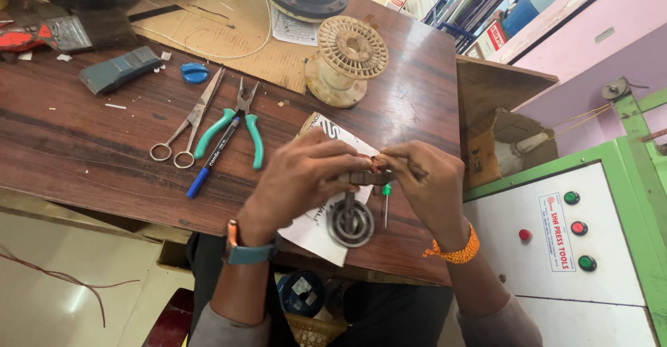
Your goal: The person works on an electric fan motor armature at a workbench, turning and holding the copper-wound rotor while adjusting its windings and components by hand. They then pick up a green-handled screwdriver and use it on the motor assembly before setting the screwdriver down on the table.
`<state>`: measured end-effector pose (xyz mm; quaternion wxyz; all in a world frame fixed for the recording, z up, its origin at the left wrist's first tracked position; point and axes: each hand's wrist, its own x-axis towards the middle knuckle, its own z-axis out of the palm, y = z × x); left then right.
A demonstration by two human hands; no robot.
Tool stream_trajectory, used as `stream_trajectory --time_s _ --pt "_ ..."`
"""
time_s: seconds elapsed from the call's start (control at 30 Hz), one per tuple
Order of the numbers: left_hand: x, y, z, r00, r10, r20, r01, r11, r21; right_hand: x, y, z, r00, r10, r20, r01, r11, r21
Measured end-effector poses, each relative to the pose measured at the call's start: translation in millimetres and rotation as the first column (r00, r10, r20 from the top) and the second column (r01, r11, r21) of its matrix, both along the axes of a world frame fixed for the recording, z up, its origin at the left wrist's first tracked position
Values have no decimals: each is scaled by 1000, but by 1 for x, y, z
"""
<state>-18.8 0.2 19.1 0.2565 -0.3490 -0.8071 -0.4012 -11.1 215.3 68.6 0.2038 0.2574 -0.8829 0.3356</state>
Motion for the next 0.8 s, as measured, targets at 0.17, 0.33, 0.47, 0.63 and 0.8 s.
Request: stream_trajectory --time_s 0.17,0.33,0.47,0.63,0.8 --pt "0 -14 3 985 -56 166 41 995 91 -9 -10 1 991 -88 105 84 995 46" --pt "9 5 11 886 -80 456 -63 955 288 -17 -16 2 997 -13 81 9 999 42" --pt "5 15 12 743 -203 638 -166 867 469 -23 -16 3 1000 18 25 -20 995 94" --pt "4 13 11 699 -233 676 -198 845 496 -28 -24 7 1000 26 -1 -26 994 108" --pt "5 13 8 720 -316 617 -168 784 597 -20 -33 18 999 -11 -52 18 989 148"
